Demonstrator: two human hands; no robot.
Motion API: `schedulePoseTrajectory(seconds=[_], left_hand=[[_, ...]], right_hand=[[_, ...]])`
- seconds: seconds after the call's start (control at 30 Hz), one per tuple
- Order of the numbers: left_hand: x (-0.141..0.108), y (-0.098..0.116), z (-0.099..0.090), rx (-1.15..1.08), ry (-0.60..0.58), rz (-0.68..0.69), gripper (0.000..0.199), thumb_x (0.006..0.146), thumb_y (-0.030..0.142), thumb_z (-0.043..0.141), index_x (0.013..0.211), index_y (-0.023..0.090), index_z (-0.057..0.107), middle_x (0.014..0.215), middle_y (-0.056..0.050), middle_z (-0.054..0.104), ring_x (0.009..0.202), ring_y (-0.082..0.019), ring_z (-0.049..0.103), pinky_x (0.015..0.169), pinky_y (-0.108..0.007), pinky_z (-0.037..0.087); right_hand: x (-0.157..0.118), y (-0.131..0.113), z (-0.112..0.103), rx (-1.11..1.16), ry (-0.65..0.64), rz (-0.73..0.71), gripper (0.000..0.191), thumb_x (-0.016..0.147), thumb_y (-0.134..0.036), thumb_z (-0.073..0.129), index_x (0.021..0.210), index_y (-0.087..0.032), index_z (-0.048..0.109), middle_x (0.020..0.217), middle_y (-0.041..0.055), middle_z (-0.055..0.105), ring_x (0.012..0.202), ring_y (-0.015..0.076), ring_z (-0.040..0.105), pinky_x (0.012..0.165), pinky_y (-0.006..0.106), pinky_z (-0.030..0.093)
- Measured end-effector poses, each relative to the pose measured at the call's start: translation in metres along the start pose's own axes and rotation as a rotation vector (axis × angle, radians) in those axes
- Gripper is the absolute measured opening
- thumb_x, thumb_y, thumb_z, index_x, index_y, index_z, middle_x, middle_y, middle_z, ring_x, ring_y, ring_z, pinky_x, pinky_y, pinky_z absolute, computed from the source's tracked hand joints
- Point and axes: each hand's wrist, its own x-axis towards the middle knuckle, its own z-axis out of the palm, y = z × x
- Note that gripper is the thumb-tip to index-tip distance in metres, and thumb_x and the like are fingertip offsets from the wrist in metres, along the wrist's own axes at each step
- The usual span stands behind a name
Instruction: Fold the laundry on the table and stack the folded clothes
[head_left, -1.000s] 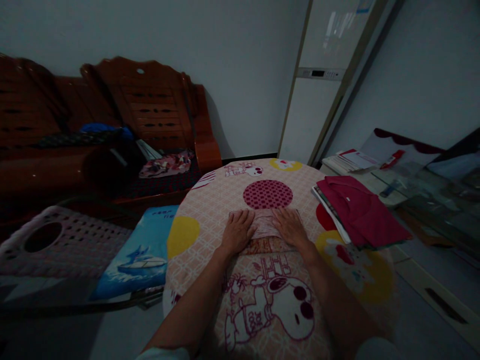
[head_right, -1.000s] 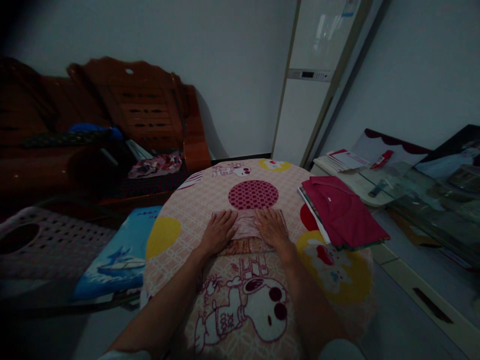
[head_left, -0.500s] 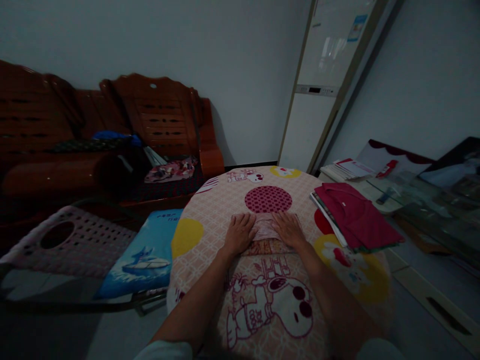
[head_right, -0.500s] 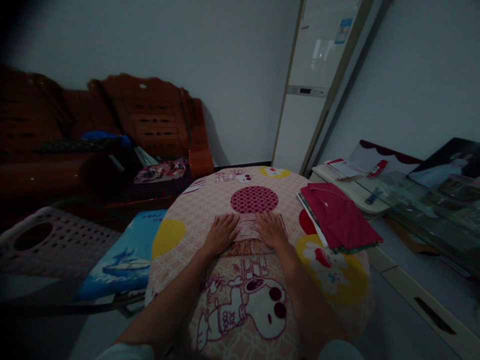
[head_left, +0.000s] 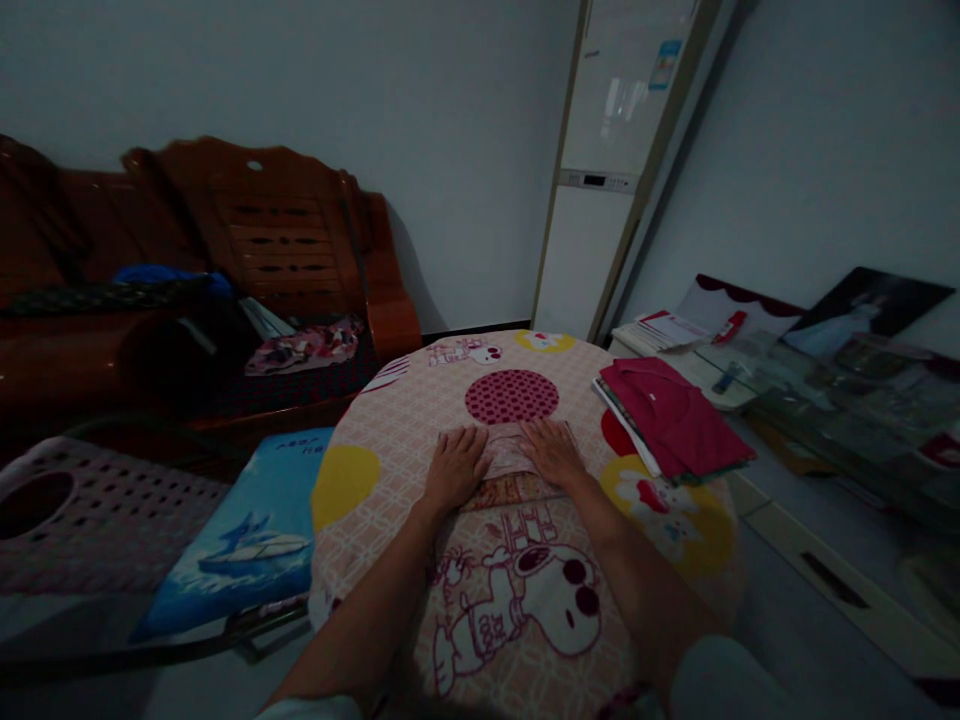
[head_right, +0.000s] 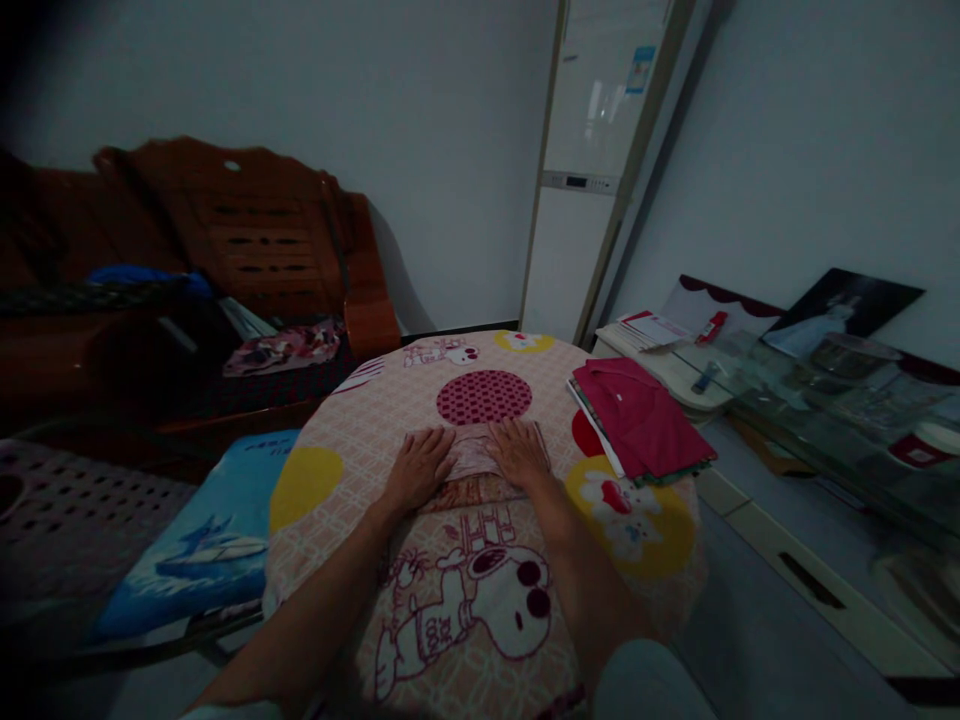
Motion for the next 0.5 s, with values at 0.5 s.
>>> schedulePoseTrajectory(seconds=[0.5], left_hand=[[-0.002,0.004,-0.003,-0.006,-0.004,-0.028,0.051,0.100,0.046,0.033,0.145,0.024,0.044,0.150,-0.008,0.047,0.139,-0.029,0.039,0.115,-0.052,0.029]], right_hand=[[0.002,0.003,0.008,-0.037,0.036,0.005,0.060,0.101,-0.052,0.021,0.152,-0.025,0.035,0.155,0.0106,0.038,0.141,0.0296,0.032,0.116,0.051,0.016]])
